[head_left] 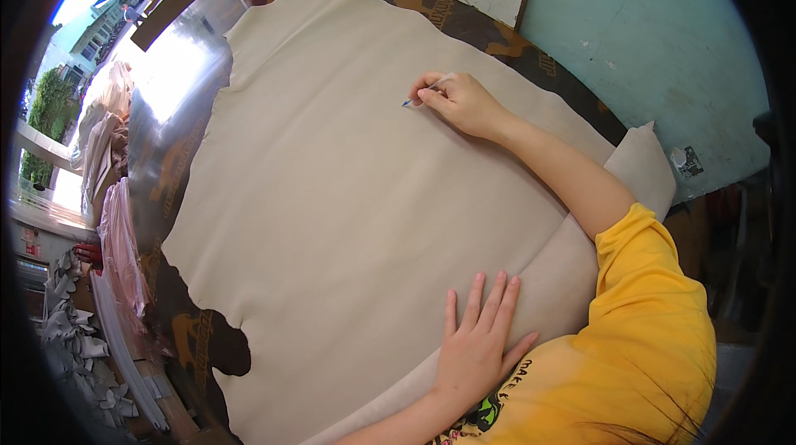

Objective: The person marks a large sheet of beige fabric with a blue pen while smoothing it on a worktable. They repeatedly lift and reposition the fabric to continue marking different areas. A smartphone is briefly held in the left hand but not used.

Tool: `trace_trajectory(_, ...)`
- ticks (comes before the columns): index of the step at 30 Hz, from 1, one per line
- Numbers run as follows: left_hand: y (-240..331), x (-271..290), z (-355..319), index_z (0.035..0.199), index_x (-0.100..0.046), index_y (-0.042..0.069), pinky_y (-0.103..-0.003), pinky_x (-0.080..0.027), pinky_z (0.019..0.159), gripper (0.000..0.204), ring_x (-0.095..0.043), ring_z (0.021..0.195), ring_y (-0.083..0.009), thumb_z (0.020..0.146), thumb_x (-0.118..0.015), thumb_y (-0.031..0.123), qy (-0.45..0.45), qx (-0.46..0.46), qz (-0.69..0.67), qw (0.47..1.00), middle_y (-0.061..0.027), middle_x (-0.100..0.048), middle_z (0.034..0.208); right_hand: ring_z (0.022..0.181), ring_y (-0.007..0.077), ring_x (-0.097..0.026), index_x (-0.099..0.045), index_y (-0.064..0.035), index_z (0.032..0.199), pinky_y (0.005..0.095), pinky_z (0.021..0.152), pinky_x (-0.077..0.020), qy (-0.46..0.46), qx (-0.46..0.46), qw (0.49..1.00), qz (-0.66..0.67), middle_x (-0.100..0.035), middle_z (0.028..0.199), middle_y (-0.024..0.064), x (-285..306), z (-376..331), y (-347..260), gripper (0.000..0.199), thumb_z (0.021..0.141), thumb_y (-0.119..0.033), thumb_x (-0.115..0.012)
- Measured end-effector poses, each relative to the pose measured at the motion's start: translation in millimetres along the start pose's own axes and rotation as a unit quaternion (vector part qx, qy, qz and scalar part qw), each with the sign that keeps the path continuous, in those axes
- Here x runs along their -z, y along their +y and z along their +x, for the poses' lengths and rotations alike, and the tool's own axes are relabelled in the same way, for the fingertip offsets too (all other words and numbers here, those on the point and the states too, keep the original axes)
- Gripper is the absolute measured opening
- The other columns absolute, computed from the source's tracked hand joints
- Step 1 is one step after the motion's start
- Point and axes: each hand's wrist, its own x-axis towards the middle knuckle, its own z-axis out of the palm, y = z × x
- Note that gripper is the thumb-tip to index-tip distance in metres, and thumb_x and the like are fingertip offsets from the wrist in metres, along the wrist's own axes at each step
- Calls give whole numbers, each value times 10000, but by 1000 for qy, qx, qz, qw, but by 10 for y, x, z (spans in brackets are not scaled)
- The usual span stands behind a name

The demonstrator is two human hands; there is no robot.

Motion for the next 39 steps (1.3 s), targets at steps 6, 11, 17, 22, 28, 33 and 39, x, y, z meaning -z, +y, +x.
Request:
trace_trajectory(6, -2, 9, -10, 1507, -425, 71, -605, -274, 1140, 770, -404, 1427, -350, 923, -640, 525, -3, 0, 2, 1000, -120, -489, 1509, 870, 178, -680, -681, 62, 952, 305, 861, -496, 93, -115, 985, -87, -727, 971, 57, 536, 58, 416, 307, 999, -174, -491)
trace_trajectory(11, -5, 17, -9, 1508, -425, 75, -607, -276, 1136, 768, -399, 1430, -348, 923, -639, 525, -4, -2, 5, 1000, -117, -476, 1520, 847, 168, -666, -676, 70, 926, 289, 836, -491, 170, -121, 974, -88, -720, 967, 53, 727, 72, 450, 310, 1001, -170, -494)
trace_trajectory(17, -5, 19, -9, 1510, -421, 76, -609, -278, 1134, 770, -395, 1433, -344, 925, -632, 530, -7, -4, 7, 1000, -114, -472, 1524, 871, 162, -666, -671, 60, 923, 299, 827, -489, 24, -50, 998, -34, -714, 953, 70, 206, 63, 169, 309, 1002, -180, -492)
trace_trajectory(22, -9, 14, -13, 1511, -417, 74, -608, -281, 1137, 771, -394, 1434, -341, 929, -622, 535, -6, -1, 10, 1000, -111, -470, 1526, 836, 217, -679, -685, 17, 927, 331, 785, -496, 104, -80, 988, -81, -721, 889, 111, 533, 77, 380, 291, 955, -211, -506)
trace_trajectory(28, -8, 15, -10, 1510, -417, 72, -611, -297, 1133, 768, -400, 1428, -347, 927, -626, 527, 2, -4, 7, 1000, -110, -465, 1528, 857, 154, -679, -697, -5, 972, 289, 791, -492, 223, -123, 966, -49, -728, 884, 58, 650, 60, 417, 249, 949, -171, -513)
trace_trajectory(33, -15, 2, -17, 1512, -414, 74, -610, -301, 1131, 770, -411, 1419, -346, 927, -625, 529, 7, -6, 6, 1000, -111, -466, 1526, 779, 124, -648, -656, 2, 911, 260, 719, -473, 30, -83, 996, 30, -681, 779, 58, 174, 24, 105, 208, 892, -186, -571)
trace_trajectory(39, -14, -3, -22, 1512, -415, 73, -608, -296, 1134, 772, -413, 1418, -343, 928, -620, 534, 9, -4, 3, 1000, -111, -466, 1526, 666, 107, -595, -626, -9, 848, 275, 631, -450, 9, -81, 996, -39, -604, 668, 48, 294, -38, -40, 168, 867, -167, -571)
